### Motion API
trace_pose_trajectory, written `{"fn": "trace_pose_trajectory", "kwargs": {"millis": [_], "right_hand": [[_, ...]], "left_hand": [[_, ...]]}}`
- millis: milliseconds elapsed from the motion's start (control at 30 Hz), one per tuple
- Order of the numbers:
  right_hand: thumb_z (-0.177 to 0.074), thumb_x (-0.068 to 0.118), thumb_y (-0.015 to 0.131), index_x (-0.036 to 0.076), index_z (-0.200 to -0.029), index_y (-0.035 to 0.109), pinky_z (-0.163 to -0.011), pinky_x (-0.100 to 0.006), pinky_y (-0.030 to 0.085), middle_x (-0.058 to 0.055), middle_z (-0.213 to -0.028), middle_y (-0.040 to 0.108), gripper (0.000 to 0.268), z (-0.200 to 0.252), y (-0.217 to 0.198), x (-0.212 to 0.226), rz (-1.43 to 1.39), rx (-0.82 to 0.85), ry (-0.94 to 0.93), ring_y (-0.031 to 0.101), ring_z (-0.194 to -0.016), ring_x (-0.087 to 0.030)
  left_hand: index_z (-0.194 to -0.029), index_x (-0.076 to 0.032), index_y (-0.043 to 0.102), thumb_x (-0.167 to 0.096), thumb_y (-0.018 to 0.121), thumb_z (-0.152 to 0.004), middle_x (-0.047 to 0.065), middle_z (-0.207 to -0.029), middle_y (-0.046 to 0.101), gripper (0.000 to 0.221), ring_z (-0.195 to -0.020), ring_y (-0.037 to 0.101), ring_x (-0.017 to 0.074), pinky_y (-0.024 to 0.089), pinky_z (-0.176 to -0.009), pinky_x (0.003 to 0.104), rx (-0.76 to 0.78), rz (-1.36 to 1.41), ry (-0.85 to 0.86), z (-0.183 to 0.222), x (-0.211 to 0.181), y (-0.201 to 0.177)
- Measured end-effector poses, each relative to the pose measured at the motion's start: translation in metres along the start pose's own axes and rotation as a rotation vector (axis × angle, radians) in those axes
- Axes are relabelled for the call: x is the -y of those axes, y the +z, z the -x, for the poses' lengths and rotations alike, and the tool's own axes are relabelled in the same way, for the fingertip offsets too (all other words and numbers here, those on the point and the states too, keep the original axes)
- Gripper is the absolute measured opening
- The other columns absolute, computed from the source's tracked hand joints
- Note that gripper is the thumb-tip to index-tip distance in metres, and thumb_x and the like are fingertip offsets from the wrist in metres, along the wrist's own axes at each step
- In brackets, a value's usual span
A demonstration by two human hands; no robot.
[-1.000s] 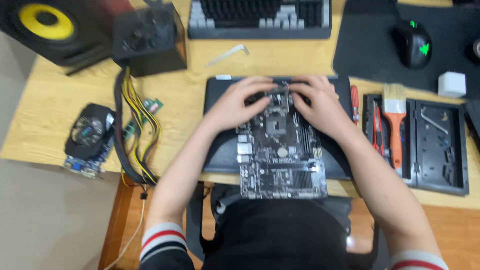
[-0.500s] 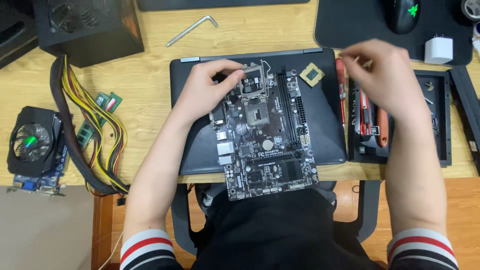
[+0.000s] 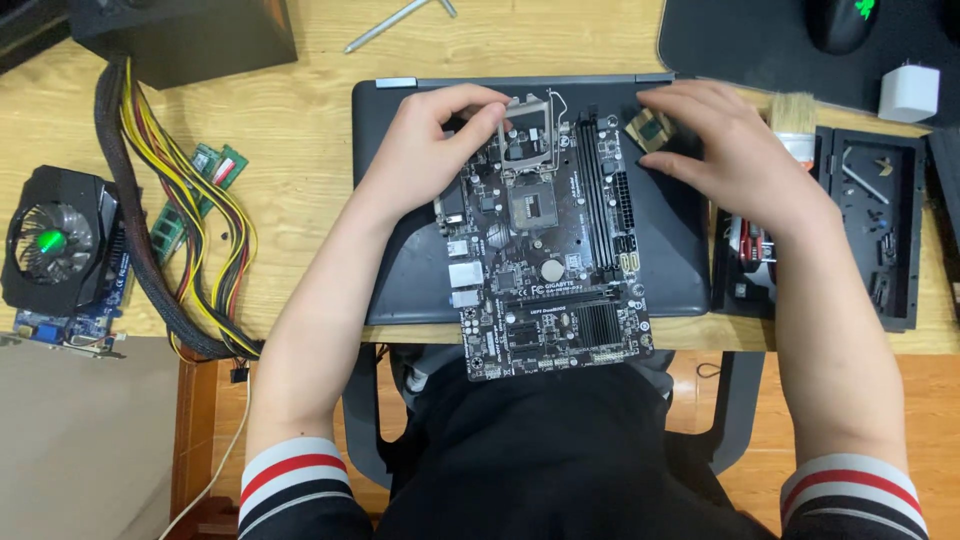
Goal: The person removes the CPU from a computer motherboard and inspects the components.
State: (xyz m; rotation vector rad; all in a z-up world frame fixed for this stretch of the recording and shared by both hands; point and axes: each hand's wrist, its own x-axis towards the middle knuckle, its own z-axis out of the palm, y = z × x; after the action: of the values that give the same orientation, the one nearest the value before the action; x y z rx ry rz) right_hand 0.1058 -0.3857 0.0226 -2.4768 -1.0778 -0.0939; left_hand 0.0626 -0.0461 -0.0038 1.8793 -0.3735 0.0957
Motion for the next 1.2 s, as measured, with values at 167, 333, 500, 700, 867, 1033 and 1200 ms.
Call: {"fn": "trace_pose_trajectory", "kwargs": {"millis": [167, 333, 500, 700, 867, 1033, 1200], "right_hand": [[-0.091, 0.017, 0.082, 0.006, -0.143, 0.063, -0.108, -0.041, 0.049, -0.015, -0.142, 0.062, 0.056, 0.004, -0.007, 0.009, -0.002, -0.024, 0.075, 0.059, -0.132, -0.033], [-0.099, 0.016, 0.078, 0.003, -0.145, 0.059, -0.114, -0.039, 0.051, -0.017, -0.145, 0.059, 0.051, 0.031, -0.006, -0.005, -0.325, -0.092, 0.068, 0.06, -0.133, -0.031], [-0.108, 0.024, 0.075, 0.004, -0.15, 0.056, -0.112, -0.041, 0.056, -0.022, -0.14, 0.06, 0.05, 0.06, 0.006, -0.024, -1.602, -0.22, 0.056, 0.064, -0.127, -0.032], [-0.107, 0.027, 0.075, 0.004, -0.15, 0.052, -0.111, -0.042, 0.055, -0.022, -0.14, 0.056, 0.054, 0.074, 0.021, -0.035, -1.848, -0.203, -0.018, 0.064, -0.128, -0.034], [-0.104, 0.025, 0.073, 0.005, -0.152, 0.05, -0.112, -0.046, 0.052, -0.028, -0.146, 0.051, 0.057, 0.075, 0.024, -0.035, -1.869, -0.141, -0.092, 0.062, -0.13, -0.037], [-0.105, 0.026, 0.071, 0.006, -0.155, 0.051, -0.108, -0.047, 0.052, -0.031, -0.147, 0.049, 0.057, 0.073, 0.028, -0.033, -1.881, -0.064, -0.139, 0.063, -0.127, -0.039], [-0.113, 0.045, 0.055, -0.003, -0.144, 0.057, -0.085, -0.038, 0.053, -0.025, -0.122, 0.065, 0.057, 0.068, 0.028, -0.022, -1.929, 0.007, -0.093, 0.069, -0.096, -0.029]], "left_hand": [[-0.117, -0.004, 0.074, -0.023, 0.064, -0.105, 0.004, -0.099, 0.08, 0.025, -0.094, 0.074, 0.0116, 0.055, -0.082, 0.028, -0.008, -0.035, 0.007, 0.001, -0.003, -0.001], [-0.117, -0.005, 0.074, -0.024, 0.064, -0.105, 0.004, -0.098, 0.079, 0.025, -0.094, 0.074, 0.0117, 0.055, -0.081, 0.028, -0.003, -0.053, 0.006, 0.001, -0.004, -0.001], [-0.117, -0.003, 0.074, -0.023, 0.064, -0.106, 0.004, -0.099, 0.079, 0.024, -0.095, 0.073, 0.0115, 0.055, -0.084, 0.028, -0.003, -0.067, 0.012, 0.0, -0.003, 0.0], [-0.119, 0.0, 0.072, -0.019, 0.065, -0.106, 0.005, -0.104, 0.078, 0.024, -0.097, 0.071, 0.0097, 0.055, -0.086, 0.026, 0.009, 0.004, -0.013, 0.002, 0.005, 0.001], [-0.121, 0.0, 0.072, -0.019, 0.064, -0.106, 0.005, -0.103, 0.078, 0.025, -0.096, 0.069, 0.0089, 0.054, -0.085, 0.025, 0.016, 0.02, -0.064, 0.0, -0.002, 0.001], [-0.121, 0.0, 0.072, -0.019, 0.064, -0.106, 0.005, -0.104, 0.078, 0.025, -0.096, 0.068, 0.0081, 0.053, -0.085, 0.025, 0.01, 0.0, -0.073, 0.002, 0.0, 0.0], [-0.121, -0.002, 0.073, -0.021, 0.064, -0.106, 0.004, -0.103, 0.079, 0.026, -0.094, 0.067, 0.0082, 0.052, -0.082, 0.025, 0.009, -0.03, -0.111, 0.001, -0.008, 0.0]]}}
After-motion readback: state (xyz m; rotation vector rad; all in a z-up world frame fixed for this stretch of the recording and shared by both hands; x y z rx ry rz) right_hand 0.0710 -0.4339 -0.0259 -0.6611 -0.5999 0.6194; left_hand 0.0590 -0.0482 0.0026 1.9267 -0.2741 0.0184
